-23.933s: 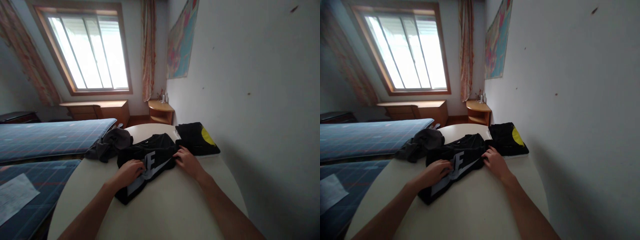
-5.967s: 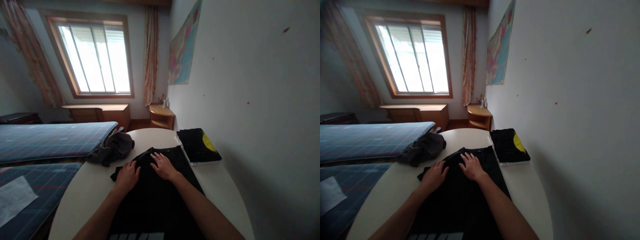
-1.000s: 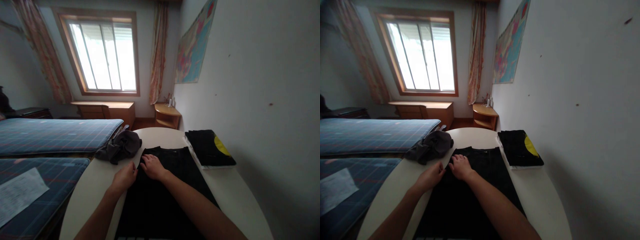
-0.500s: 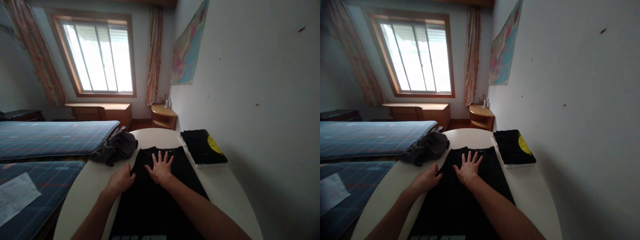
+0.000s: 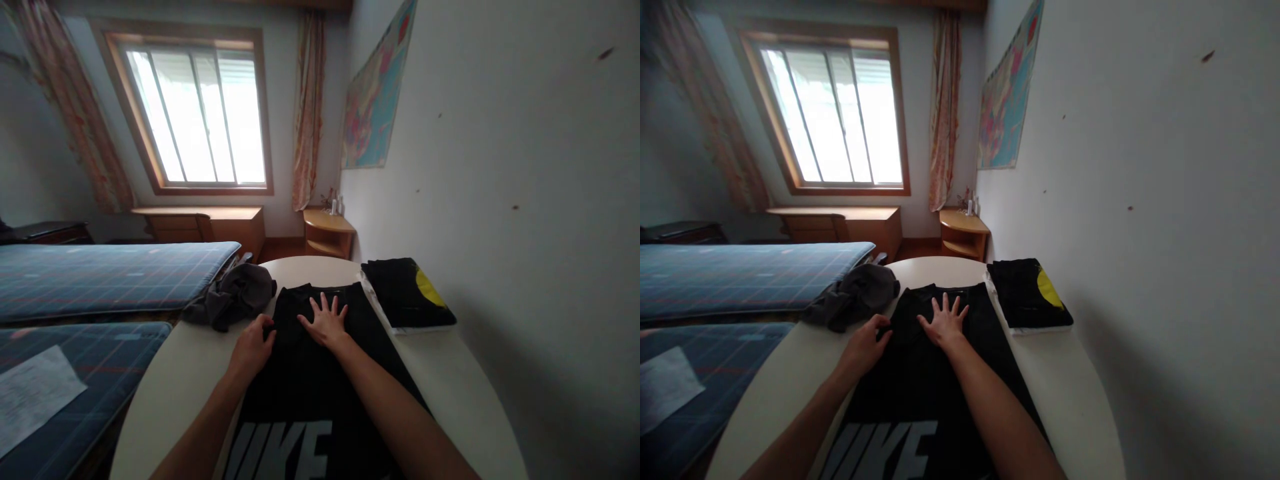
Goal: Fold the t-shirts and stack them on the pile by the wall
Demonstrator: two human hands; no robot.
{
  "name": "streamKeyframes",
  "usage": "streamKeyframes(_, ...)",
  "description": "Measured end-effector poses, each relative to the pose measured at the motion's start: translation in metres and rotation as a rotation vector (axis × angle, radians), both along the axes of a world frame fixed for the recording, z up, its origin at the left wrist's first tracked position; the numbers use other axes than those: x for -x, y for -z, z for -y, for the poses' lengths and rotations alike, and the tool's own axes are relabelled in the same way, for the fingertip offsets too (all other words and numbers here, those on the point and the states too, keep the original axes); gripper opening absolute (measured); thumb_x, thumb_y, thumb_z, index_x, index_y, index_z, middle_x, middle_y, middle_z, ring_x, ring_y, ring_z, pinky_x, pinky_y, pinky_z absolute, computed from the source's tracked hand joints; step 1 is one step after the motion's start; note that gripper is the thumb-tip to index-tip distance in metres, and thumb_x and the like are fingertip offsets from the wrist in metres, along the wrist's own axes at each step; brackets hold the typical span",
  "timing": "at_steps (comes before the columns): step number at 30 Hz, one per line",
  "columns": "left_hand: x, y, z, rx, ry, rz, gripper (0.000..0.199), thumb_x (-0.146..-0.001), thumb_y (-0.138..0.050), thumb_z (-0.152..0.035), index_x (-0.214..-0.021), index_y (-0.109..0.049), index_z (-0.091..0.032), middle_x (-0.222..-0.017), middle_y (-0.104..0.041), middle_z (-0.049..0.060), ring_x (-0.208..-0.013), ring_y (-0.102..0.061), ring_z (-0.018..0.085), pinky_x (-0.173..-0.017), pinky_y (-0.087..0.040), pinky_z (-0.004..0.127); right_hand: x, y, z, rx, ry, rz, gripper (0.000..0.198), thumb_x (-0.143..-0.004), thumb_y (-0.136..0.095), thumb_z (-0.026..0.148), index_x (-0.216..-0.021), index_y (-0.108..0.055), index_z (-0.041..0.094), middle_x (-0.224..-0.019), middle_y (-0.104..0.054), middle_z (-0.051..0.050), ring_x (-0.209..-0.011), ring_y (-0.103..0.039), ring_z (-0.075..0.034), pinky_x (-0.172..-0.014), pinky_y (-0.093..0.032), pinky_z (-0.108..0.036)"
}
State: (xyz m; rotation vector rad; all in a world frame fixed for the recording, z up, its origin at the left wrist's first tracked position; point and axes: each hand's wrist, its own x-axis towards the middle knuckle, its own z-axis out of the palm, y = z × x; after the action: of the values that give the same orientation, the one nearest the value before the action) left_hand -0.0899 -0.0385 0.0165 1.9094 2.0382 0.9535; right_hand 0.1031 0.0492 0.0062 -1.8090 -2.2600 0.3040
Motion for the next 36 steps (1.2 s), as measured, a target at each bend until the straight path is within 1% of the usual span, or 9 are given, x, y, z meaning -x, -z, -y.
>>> streamKeyframes(5, -0.018, -0.015, 0.011, -0.058, -0.004, 0.046, 0.015, -0.088, -0.060, -0.015, -0.100, -0.055, -0.023, -0.102, -0.070, 0.004, -0.094, -0.068, 0.021, -0.084, -0.047, 0.029, 0.005, -0.017, 0.003, -0.123, -0.111, -0.300, 0.041, -0.095, -0.051, 0.046, -0.124, -0.064, 0.020, -0.127, -0.065, -0.014, -0.125, -0.053, -0.029, -0.109, -0.033, -0.046)
streamKeyframes(9, -0.042, -0.025, 0.023, -0.013, 0.039, 0.070, 0.018, -0.087, -0.060, -0.013, -0.101, -0.056, -0.023, -0.097, -0.072, 0.003, -0.089, -0.069, 0.021, -0.077, -0.046, 0.028, 0.010, -0.027, 0.000, -0.014, -0.087, -0.433, 0.043, -0.097, -0.045, 0.054, -0.113, -0.066, 0.020, -0.098, -0.073, -0.008, -0.093, -0.069, -0.021, -0.083, -0.049, -0.030)
streamKeyframes(12, -0.054, -0.028, 0.029, 0.029, 0.089, 0.088, 0.020, -0.085, -0.059, -0.010, -0.100, -0.057, -0.023, -0.093, -0.072, 0.002, -0.086, -0.070, 0.020, -0.075, -0.046, 0.028, 0.013, -0.030, -0.002, 0.042, -0.041, -0.474, 0.058, -0.087, -0.059, 0.059, -0.124, -0.060, 0.015, -0.101, -0.073, -0.010, -0.093, -0.070, -0.022, -0.080, -0.051, -0.029)
streamKeyframes(15, -0.059, -0.026, 0.031, 0.037, 0.158, 0.138, 0.022, -0.083, -0.060, -0.009, -0.099, -0.057, -0.024, -0.097, -0.073, 0.000, -0.087, -0.070, 0.019, -0.079, -0.047, 0.028, 0.011, -0.030, -0.002, 0.073, -0.015, -0.491, 0.058, -0.082, -0.070, 0.042, -0.131, -0.055, 0.014, -0.105, -0.072, -0.010, -0.096, -0.069, -0.021, -0.083, -0.050, -0.028)
streamKeyframes(22, -0.073, -0.018, 0.033, 0.049, 0.459, 0.384, 0.014, -0.091, -0.049, -0.019, -0.102, -0.055, -0.024, -0.127, -0.067, 0.004, -0.099, -0.069, 0.017, -0.082, -0.057, 0.029, -0.018, -0.026, -0.005, 0.030, -0.036, -0.452, 0.062, -0.087, -0.050, 0.016, -0.148, -0.038, 0.020, -0.115, -0.071, -0.007, -0.100, -0.068, -0.019, -0.089, -0.050, -0.030)
streamKeyframes(25, -0.078, -0.011, 0.035, 0.001, 0.510, 0.270, 0.025, -0.090, -0.044, -0.014, -0.109, -0.059, -0.023, -0.138, -0.061, 0.006, -0.120, -0.062, 0.019, -0.103, -0.050, 0.037, -0.032, -0.023, -0.005, 0.002, -0.071, -0.401, 0.059, -0.087, -0.046, 0.011, -0.145, -0.046, 0.022, -0.129, -0.065, -0.006, -0.116, -0.062, -0.019, -0.101, -0.045, -0.030)
streamKeyframes(28, -0.080, 0.000, 0.037, -0.001, 0.538, 0.045, 0.044, -0.088, -0.051, -0.015, -0.131, -0.054, -0.021, -0.155, -0.043, 0.009, -0.144, -0.038, 0.025, -0.119, -0.032, 0.047, -0.041, -0.019, 0.001, -0.023, -0.097, -0.330, 0.046, -0.088, -0.047, 0.013, -0.131, -0.062, 0.019, -0.136, -0.061, -0.007, -0.124, -0.057, -0.020, -0.107, -0.040, -0.030)
streamKeyframes(31, -0.081, 0.011, 0.038, 0.111, 0.585, -0.116, 0.061, -0.090, -0.054, -0.024, -0.148, -0.040, -0.017, -0.161, -0.030, 0.012, -0.150, -0.023, 0.028, -0.122, -0.025, 0.050, -0.049, -0.017, 0.014, -0.076, -0.094, -0.251, 0.039, -0.091, -0.051, 0.021, -0.127, -0.067, 0.018, -0.146, -0.051, -0.011, -0.129, -0.051, -0.024, -0.110, -0.037, -0.034)
streamKeyframes(36, -0.082, 0.017, 0.038, 0.157, 0.598, -0.256, 0.060, -0.095, -0.049, -0.034, -0.152, -0.036, -0.019, -0.162, -0.027, 0.011, -0.151, -0.020, 0.029, -0.122, -0.021, 0.051, -0.070, -0.019, 0.038, -0.131, -0.186, 0.006, 0.046, -0.096, -0.049, 0.044, -0.137, -0.060, 0.026, -0.152, -0.045, -0.010, -0.137, -0.041, -0.029, -0.114, -0.028, -0.046)
